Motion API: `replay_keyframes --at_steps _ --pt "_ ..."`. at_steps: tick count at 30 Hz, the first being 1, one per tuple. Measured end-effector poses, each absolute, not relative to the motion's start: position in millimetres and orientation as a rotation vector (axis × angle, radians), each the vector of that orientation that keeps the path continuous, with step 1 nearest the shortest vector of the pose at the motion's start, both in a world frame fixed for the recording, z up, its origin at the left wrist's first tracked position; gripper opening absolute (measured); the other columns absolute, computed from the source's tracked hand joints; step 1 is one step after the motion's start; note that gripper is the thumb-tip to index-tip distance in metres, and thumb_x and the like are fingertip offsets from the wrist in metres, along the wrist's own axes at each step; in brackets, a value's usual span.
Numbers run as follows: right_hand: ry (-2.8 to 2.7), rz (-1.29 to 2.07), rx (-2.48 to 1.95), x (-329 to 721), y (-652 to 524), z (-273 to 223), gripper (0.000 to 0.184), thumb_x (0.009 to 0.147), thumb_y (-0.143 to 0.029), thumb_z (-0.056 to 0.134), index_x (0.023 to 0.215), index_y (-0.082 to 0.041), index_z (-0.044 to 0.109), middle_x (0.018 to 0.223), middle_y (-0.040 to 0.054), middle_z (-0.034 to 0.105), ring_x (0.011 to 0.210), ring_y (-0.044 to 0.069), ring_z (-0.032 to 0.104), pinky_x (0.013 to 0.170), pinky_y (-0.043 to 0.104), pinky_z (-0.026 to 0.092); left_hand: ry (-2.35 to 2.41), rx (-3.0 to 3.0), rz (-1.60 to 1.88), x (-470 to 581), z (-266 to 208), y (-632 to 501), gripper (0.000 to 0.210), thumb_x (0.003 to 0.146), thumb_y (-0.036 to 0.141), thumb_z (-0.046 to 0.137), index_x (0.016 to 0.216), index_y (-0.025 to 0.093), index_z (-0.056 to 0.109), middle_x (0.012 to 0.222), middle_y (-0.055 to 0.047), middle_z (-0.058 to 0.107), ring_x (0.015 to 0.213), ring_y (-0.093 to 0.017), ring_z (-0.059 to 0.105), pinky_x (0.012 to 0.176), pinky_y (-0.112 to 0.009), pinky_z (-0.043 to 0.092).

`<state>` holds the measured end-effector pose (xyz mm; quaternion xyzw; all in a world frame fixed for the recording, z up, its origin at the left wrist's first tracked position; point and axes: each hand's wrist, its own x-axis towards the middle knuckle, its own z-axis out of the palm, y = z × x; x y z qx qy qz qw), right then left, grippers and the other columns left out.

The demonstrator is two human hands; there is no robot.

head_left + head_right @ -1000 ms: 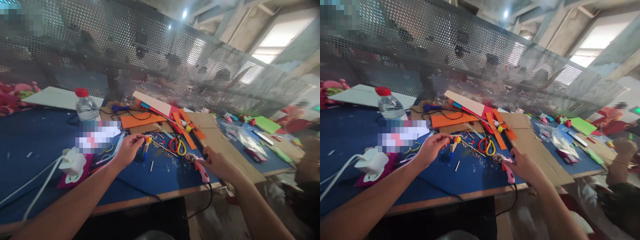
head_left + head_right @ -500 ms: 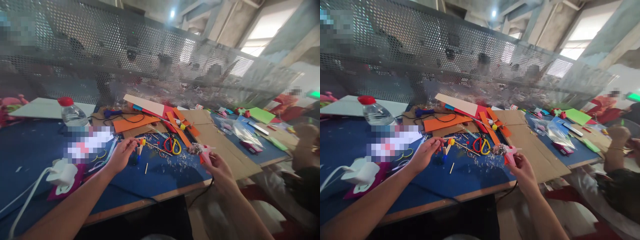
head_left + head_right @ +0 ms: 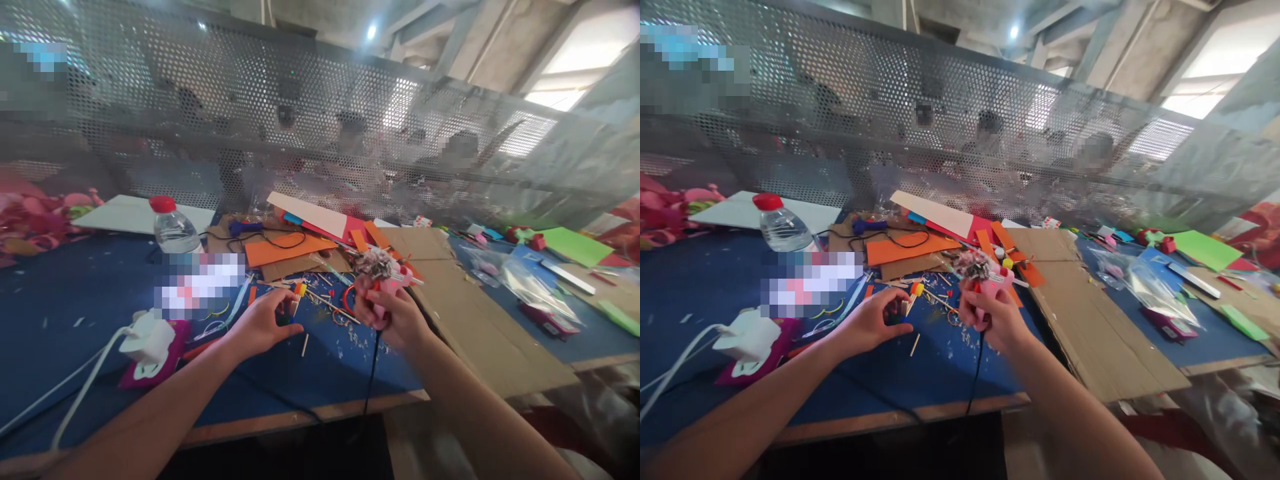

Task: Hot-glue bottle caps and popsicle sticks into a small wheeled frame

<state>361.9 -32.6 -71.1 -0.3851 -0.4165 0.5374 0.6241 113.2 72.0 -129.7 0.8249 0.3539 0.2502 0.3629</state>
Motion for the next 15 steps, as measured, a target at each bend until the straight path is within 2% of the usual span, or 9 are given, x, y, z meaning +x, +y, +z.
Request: replay_keyframes --at_steps 4,8,12,15 --pt "-1.069 1.301 -0.882 356 7 -77 0.035 0.069 -0.046 0.083 0.076 -0.021 0.058 0.068 -0.0027 0.054 0.045 0.010 0.046 0.045 0.026 0.029 0.945 2.153 0.606 114 -122 67 0.041 0.069 0.037 0.088 0.104 0.024 0.071 0.094 -0.002 0.069 0.078 -0.021 0.061 0.072 -0.031 0.046" --pt "-1.092 1.302 -0.924 357 17 -98 0.044 0.067 -0.055 0.085 0.074 -0.021 0.059 0.061 -0.0033 0.054 0.044 0.010 0.045 0.042 0.024 0.027 0.997 2.191 0.561 114 -118 64 0.039 0.072 0.027 0.082 0.109 0.024 0.070 0.104 -0.004 0.071 0.084 -0.023 0.065 0.078 -0.034 0.048" --pt "-1.079 1.273 -1.015 364 10 -117 0.045 0.069 -0.056 0.086 0.070 -0.019 0.061 0.053 -0.0025 0.054 0.043 0.011 0.046 0.039 0.023 0.027 0.984 2.231 0.569 114 -118 63 0.031 0.077 0.015 0.068 0.107 0.023 0.067 0.103 -0.003 0.070 0.093 -0.023 0.066 0.086 -0.035 0.050" --pt "-1.042 1.254 -1.052 366 6 -122 0.043 0.070 -0.055 0.086 0.074 -0.019 0.063 0.054 -0.0021 0.055 0.043 0.011 0.046 0.039 0.024 0.029 0.974 2.238 0.626 113 -118 64 0.023 0.081 0.014 0.064 0.102 0.023 0.066 0.101 -0.003 0.071 0.094 -0.022 0.066 0.088 -0.036 0.050"
